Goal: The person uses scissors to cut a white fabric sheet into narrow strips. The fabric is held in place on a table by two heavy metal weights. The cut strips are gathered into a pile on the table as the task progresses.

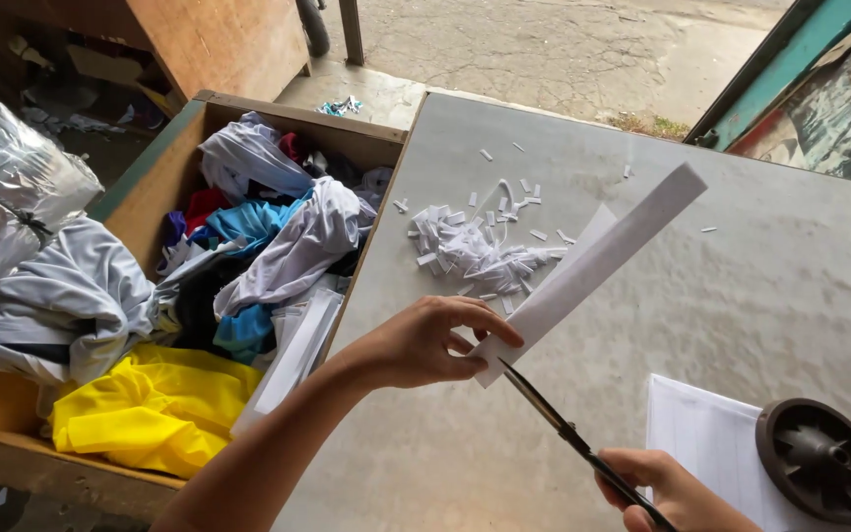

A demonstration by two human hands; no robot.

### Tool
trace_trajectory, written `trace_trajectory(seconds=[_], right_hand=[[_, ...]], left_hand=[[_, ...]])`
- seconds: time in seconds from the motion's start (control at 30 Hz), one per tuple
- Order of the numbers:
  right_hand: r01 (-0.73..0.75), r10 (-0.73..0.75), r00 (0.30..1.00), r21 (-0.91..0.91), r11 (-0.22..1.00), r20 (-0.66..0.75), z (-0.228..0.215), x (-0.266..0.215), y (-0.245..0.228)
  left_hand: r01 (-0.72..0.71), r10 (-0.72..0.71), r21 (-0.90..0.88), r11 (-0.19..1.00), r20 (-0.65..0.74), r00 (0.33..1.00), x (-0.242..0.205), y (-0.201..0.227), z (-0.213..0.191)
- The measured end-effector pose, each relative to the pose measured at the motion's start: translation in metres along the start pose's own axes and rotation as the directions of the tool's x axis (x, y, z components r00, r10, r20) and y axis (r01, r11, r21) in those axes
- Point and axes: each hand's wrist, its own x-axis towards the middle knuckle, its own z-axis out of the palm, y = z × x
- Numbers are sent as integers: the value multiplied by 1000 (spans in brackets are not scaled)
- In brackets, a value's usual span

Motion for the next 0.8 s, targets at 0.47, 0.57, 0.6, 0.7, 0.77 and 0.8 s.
trace_trajectory(seconds=[0.47, 0.57, 0.6, 0.7, 0.77, 0.8], right_hand=[[-78, 81, 997, 130, 988, -14, 9, 38, 34], [-220, 225, 974, 124, 968, -28, 13, 43, 31], [-328, 333, 942, 109, 938, -32, 13, 45, 28], [-399, 397, 917, 143, 906, 48, 7, 47, 40], [-334, 335, 942, -64, 940, 1, 1, 35, 90], [-262, 259, 965, -265, 928, -48, -3, 31, 115]], left_hand=[[49, -53, -65, 997, -71, 996, -10, -22, -6], [73, -81, -98, 992, -77, 994, -16, -31, -6], [90, -97, -105, 990, -64, 993, -19, -34, -6], [27, -34, -61, 998, -105, 994, -38, -58, -21], [106, -134, -150, 983, -191, 972, -63, -92, -51], [164, -226, -242, 956, -257, 939, -75, -108, -67]])
